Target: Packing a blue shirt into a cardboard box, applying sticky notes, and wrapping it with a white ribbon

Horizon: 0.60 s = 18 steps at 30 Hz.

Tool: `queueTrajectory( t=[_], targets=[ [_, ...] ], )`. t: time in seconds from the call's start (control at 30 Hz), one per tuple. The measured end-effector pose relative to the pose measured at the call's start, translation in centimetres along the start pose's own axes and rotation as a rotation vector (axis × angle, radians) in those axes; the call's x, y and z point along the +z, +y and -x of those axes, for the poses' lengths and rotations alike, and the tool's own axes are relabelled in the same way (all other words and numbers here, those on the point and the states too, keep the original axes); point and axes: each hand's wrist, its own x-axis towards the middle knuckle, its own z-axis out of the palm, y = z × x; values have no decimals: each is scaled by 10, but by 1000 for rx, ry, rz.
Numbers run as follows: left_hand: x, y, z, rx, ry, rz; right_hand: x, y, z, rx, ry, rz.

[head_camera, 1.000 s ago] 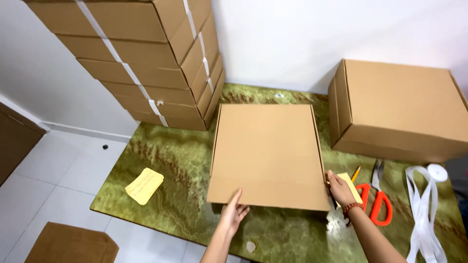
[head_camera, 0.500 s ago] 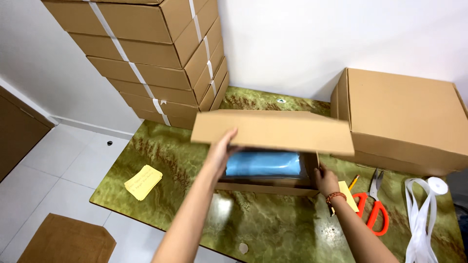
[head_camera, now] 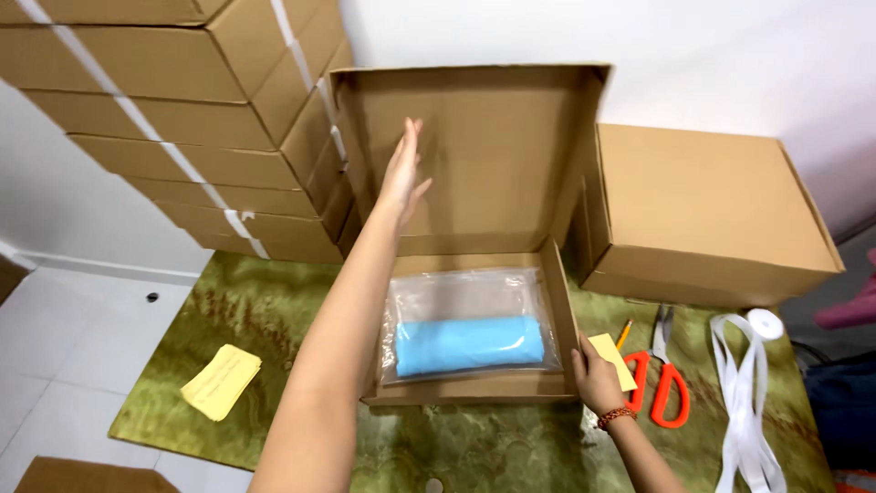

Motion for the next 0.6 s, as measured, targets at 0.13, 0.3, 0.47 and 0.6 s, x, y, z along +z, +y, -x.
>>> queueTrajectory(
  t=[0.13,0.3,0.47,0.6],
  targets=[
    [-50,-120,-25,-186,87,-331,1,-2,0,-3,19,-50],
    [-105,-194,86,-378,43,-509,-22,-38,6,-480,289,21],
    [-133,-244,175,-451,48,-674,-27,-71,3,-546,46,288],
    [-117,-204,216,-592,-31,-802,-22,-91,12,-349,-248,713]
  ],
)
